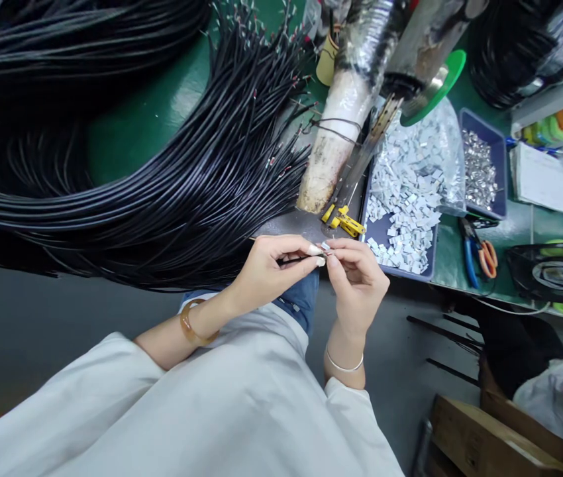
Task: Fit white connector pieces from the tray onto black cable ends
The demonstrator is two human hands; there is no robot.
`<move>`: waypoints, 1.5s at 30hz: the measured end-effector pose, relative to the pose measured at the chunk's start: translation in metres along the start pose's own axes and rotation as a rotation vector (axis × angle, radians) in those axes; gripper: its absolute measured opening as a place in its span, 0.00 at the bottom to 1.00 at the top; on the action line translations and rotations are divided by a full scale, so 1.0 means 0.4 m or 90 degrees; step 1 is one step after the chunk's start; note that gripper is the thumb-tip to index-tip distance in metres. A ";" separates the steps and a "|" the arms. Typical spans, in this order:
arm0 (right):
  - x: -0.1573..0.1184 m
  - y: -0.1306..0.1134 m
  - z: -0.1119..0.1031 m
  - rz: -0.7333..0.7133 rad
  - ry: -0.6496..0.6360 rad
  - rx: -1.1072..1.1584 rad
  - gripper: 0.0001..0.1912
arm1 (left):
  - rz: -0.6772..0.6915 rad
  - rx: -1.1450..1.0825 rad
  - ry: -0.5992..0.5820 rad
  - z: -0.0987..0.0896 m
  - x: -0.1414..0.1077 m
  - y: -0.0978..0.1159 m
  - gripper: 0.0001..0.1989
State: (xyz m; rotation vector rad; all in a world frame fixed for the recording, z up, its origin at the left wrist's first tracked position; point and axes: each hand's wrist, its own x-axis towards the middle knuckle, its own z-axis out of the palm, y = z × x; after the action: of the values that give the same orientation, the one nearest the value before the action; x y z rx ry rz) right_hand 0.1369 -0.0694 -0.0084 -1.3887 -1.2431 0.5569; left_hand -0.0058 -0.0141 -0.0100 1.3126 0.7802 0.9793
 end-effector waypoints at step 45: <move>-0.006 -0.019 -0.022 -0.220 0.018 -0.248 0.14 | -0.137 -0.169 -0.074 -0.018 0.013 0.026 0.06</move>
State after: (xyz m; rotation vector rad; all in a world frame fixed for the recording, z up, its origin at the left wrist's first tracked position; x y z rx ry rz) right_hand 0.1410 -0.0764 -0.0001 -1.4435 -1.5839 0.0554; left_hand -0.0118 -0.0065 -0.0004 1.0234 0.6622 0.7974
